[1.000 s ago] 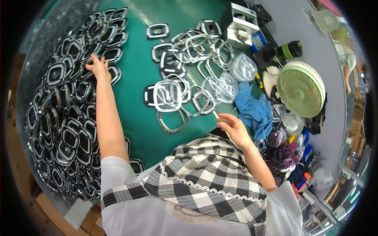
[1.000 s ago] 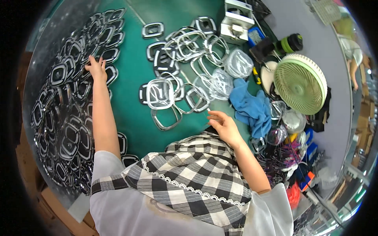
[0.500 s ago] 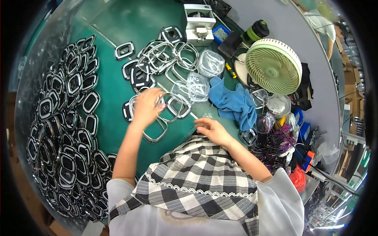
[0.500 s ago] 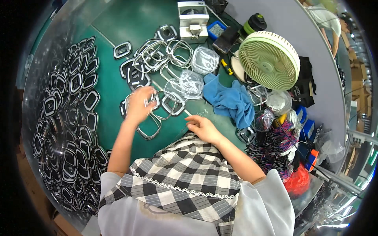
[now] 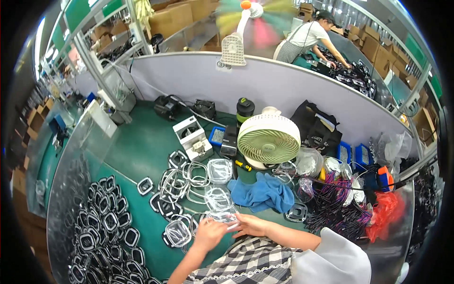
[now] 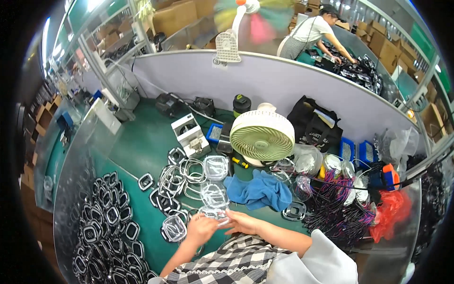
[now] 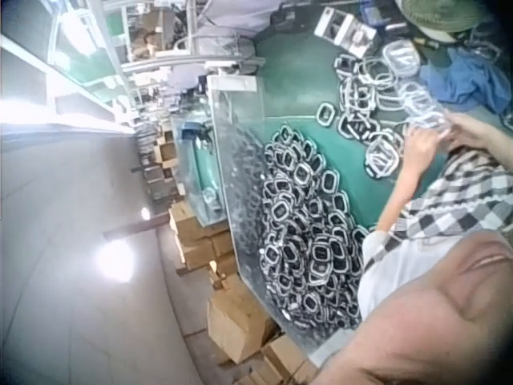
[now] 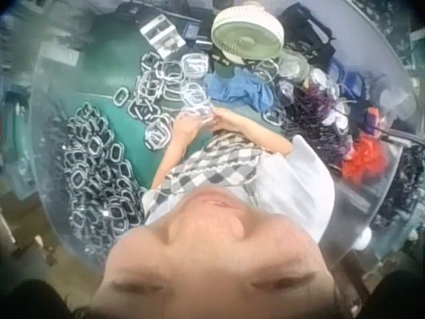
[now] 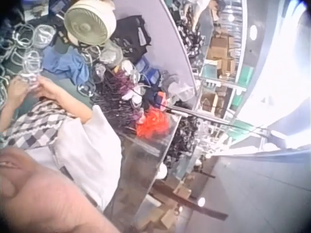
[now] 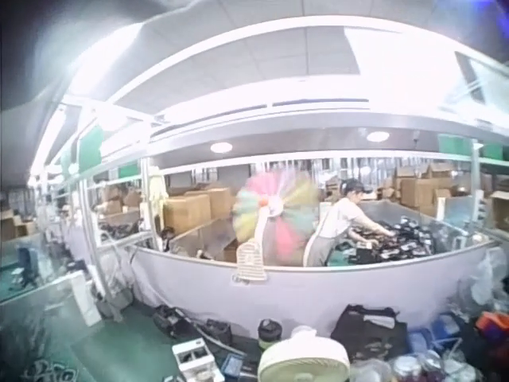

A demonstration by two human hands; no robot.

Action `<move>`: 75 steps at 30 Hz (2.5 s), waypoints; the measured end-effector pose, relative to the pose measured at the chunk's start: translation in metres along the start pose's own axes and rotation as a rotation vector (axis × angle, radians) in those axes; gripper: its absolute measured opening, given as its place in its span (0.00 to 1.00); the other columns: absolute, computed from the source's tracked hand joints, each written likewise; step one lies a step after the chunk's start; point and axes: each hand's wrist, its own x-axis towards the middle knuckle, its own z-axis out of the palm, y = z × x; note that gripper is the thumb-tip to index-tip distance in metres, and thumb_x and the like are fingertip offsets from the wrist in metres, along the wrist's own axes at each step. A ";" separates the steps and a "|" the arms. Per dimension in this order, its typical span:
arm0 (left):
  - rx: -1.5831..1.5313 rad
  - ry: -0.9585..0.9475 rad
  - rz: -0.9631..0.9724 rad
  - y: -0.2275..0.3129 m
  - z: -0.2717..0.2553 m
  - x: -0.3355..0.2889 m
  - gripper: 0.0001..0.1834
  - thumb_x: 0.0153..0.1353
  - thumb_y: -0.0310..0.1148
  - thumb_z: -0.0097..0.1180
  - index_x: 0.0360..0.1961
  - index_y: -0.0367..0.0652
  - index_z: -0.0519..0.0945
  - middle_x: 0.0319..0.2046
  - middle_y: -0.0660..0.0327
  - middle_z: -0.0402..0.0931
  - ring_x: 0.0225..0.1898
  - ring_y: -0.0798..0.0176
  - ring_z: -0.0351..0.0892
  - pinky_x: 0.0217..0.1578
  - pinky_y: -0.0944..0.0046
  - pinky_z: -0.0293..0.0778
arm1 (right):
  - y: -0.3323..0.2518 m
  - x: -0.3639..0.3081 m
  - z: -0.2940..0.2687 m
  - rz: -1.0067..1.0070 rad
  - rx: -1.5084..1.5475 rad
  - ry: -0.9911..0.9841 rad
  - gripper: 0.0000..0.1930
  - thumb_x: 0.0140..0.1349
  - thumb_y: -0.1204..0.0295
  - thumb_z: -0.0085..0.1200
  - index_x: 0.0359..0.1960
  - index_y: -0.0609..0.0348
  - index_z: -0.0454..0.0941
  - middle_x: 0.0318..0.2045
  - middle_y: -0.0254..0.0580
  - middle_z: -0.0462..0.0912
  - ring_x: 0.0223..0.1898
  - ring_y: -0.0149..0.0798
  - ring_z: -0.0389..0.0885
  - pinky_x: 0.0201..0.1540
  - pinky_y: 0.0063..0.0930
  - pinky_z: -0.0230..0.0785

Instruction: Assembling plastic components by pressing a clear lens into a black frame at a factory workbench.

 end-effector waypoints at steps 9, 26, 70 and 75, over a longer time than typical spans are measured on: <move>0.326 -0.050 -0.073 0.000 0.002 0.012 0.29 0.48 0.53 0.59 0.53 0.59 0.74 0.56 0.65 0.68 0.59 0.63 0.62 0.62 0.42 0.44 | -0.026 -0.006 0.013 -0.464 -0.224 0.226 0.16 0.67 0.71 0.42 0.55 0.62 0.66 0.49 0.44 0.75 0.46 0.37 0.77 0.48 0.33 0.70; 0.523 -0.066 -0.295 -0.190 0.020 0.054 0.09 0.51 0.33 0.54 0.35 0.50 0.77 0.29 0.63 0.71 0.40 0.60 0.72 0.58 0.50 0.58 | -0.048 -0.026 0.000 -0.482 -0.254 0.463 0.16 0.64 0.69 0.50 0.47 0.70 0.69 0.34 0.53 0.80 0.33 0.41 0.81 0.36 0.32 0.77; -1.339 0.527 -0.843 0.025 0.005 0.055 0.21 0.69 0.44 0.38 0.33 0.35 0.72 0.23 0.58 0.75 0.24 0.66 0.75 0.27 0.68 0.72 | -0.071 -0.012 0.041 -0.907 -0.311 0.386 0.14 0.68 0.64 0.44 0.45 0.62 0.72 0.30 0.37 0.80 0.34 0.27 0.78 0.39 0.21 0.67; -1.354 0.527 -0.852 0.033 0.007 0.060 0.19 0.69 0.45 0.38 0.35 0.38 0.71 0.23 0.57 0.74 0.23 0.66 0.73 0.26 0.68 0.70 | -0.071 -0.027 0.037 -0.907 -0.200 0.332 0.14 0.68 0.64 0.44 0.45 0.63 0.72 0.34 0.36 0.77 0.34 0.28 0.79 0.39 0.21 0.69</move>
